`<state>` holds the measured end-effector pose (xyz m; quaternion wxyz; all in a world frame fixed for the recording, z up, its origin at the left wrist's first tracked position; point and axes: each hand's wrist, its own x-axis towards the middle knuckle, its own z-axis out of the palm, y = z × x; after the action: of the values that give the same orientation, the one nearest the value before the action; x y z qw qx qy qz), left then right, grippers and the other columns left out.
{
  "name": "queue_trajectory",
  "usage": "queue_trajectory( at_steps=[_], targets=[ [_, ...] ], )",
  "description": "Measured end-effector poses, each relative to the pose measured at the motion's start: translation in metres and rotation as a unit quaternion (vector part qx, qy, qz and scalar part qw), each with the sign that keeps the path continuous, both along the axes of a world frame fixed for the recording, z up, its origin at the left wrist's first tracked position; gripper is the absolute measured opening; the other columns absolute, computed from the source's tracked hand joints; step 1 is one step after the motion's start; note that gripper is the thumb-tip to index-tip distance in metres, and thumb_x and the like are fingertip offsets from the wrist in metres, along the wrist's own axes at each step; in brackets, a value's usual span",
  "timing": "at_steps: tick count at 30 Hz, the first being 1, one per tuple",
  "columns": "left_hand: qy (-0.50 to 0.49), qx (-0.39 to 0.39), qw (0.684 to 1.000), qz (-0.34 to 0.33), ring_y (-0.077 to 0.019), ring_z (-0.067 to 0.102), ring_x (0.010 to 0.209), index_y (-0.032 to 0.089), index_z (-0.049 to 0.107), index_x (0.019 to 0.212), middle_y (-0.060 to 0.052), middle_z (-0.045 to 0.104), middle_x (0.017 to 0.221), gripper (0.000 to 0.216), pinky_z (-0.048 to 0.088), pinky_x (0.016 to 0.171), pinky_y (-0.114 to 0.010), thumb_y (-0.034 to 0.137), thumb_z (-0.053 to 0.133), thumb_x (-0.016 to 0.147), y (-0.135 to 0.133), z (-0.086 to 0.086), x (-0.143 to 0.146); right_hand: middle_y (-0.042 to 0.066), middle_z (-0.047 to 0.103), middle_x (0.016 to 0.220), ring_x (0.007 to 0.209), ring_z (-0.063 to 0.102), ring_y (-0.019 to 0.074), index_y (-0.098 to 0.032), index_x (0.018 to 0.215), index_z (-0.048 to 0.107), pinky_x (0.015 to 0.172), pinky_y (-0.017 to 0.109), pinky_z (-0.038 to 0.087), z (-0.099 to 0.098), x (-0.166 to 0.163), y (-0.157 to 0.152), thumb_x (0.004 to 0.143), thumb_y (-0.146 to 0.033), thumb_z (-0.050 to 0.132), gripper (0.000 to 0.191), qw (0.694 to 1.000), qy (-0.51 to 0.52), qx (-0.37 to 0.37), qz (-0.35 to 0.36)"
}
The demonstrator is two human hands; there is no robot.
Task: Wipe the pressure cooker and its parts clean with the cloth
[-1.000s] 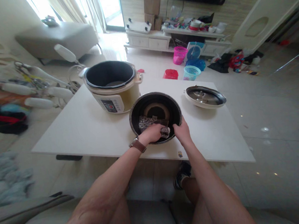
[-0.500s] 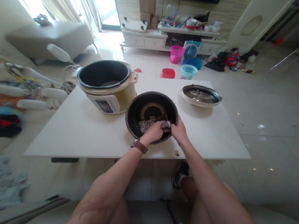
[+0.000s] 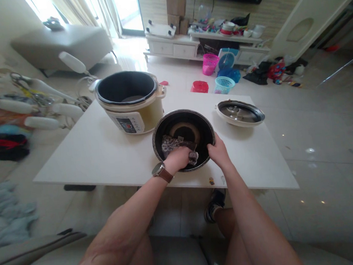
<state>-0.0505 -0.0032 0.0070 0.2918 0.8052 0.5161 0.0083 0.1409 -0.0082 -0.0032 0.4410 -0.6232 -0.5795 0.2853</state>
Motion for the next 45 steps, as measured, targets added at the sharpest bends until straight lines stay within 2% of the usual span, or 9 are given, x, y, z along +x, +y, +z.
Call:
queue_trajectory(
  at_steps=[5,9,16,19,23,29,36,40,45],
  targets=[
    [0.009,0.009,1.000,-0.007,-0.0279,0.074,0.122,0.020,0.079,0.129,-0.014,0.079,0.132,0.042,0.056,0.103,-0.032,0.008,0.056,0.095,0.002,0.001,-0.009,0.005,0.075,0.140,0.128,0.067,0.0363,-0.029,0.143,0.066,0.119,0.061,0.049,0.002,-0.009,-0.004,0.074,-0.022,0.055,0.070,0.999,-0.024,-0.026,-0.015],
    [0.001,0.009,1.000,-0.009,-0.0263,0.074,0.124,0.021,0.078,0.133,-0.013,0.079,0.133,0.046,0.055,0.105,-0.030,0.008,0.056,0.094,0.006,-0.002,-0.010,0.005,0.072,0.144,0.132,0.066,0.0343,-0.028,0.146,0.063,0.123,0.058,0.047,-0.002,-0.016,-0.007,0.072,-0.023,0.056,0.074,0.999,-0.004,-0.020,-0.025],
    [-0.004,0.007,1.000,0.004,-0.0287,0.075,0.121,0.021,0.079,0.129,-0.014,0.079,0.131,0.043,0.056,0.103,-0.033,0.009,0.056,0.094,0.007,-0.003,-0.006,0.005,0.079,0.124,0.117,0.072,0.0340,-0.030,0.144,0.058,0.114,0.059,0.055,-0.025,-0.015,-0.007,0.069,-0.023,0.060,0.075,0.996,0.045,-0.065,-0.035],
    [-0.008,0.010,1.000,0.007,-0.0306,0.075,0.120,0.020,0.079,0.129,-0.016,0.079,0.130,0.043,0.056,0.104,-0.035,0.009,0.057,0.094,0.006,-0.002,-0.004,0.007,0.079,0.126,0.118,0.072,0.0347,-0.027,0.143,0.060,0.114,0.059,0.055,-0.028,-0.015,-0.008,0.067,-0.020,0.059,0.076,0.998,0.039,-0.049,-0.026],
    [-0.034,0.013,0.999,0.008,-0.0291,0.075,0.120,0.020,0.080,0.128,-0.015,0.080,0.128,0.046,0.055,0.105,-0.033,0.005,0.057,0.092,0.002,-0.004,0.001,0.009,0.072,0.144,0.136,0.065,0.0331,-0.023,0.144,0.061,0.124,0.058,0.047,-0.018,-0.009,-0.006,0.067,-0.019,0.056,0.077,1.000,0.005,0.010,-0.022],
    [-0.041,0.002,0.999,-0.022,-0.0291,0.076,0.117,0.021,0.082,0.124,-0.016,0.081,0.125,0.046,0.057,0.101,-0.035,0.004,0.053,0.092,-0.003,-0.008,0.008,0.008,0.062,0.159,0.152,0.052,0.0314,-0.024,0.153,0.057,0.133,0.057,0.035,0.007,0.007,-0.003,0.069,-0.015,0.056,0.084,0.999,-0.038,0.024,0.001],
    [-0.036,0.014,0.999,-0.029,-0.0282,0.076,0.117,0.021,0.082,0.124,-0.016,0.081,0.124,0.045,0.056,0.103,-0.034,0.006,0.055,0.092,0.001,-0.010,0.002,0.011,0.073,0.144,0.134,0.066,0.0356,-0.023,0.140,0.067,0.123,0.058,0.047,0.014,0.002,-0.007,0.074,-0.017,0.054,0.068,0.997,-0.069,0.028,0.000],
    [-0.044,0.012,0.999,-0.020,-0.0281,0.075,0.120,0.020,0.080,0.128,-0.015,0.080,0.128,0.046,0.055,0.105,-0.034,0.006,0.055,0.092,0.002,-0.008,0.003,0.007,0.076,0.138,0.127,0.069,0.0350,-0.028,0.143,0.064,0.118,0.056,0.052,0.004,-0.002,-0.008,0.074,-0.019,0.058,0.070,0.999,-0.036,0.013,-0.011],
    [-0.042,0.007,0.999,-0.011,-0.0274,0.075,0.121,0.020,0.080,0.128,-0.016,0.080,0.129,0.047,0.054,0.108,-0.035,0.004,0.053,0.093,0.001,-0.005,0.007,0.006,0.080,0.123,0.115,0.073,0.0338,-0.029,0.143,0.064,0.112,0.056,0.056,-0.016,-0.001,-0.006,0.073,-0.026,0.063,0.070,0.998,-0.008,-0.042,-0.044]
  ],
)
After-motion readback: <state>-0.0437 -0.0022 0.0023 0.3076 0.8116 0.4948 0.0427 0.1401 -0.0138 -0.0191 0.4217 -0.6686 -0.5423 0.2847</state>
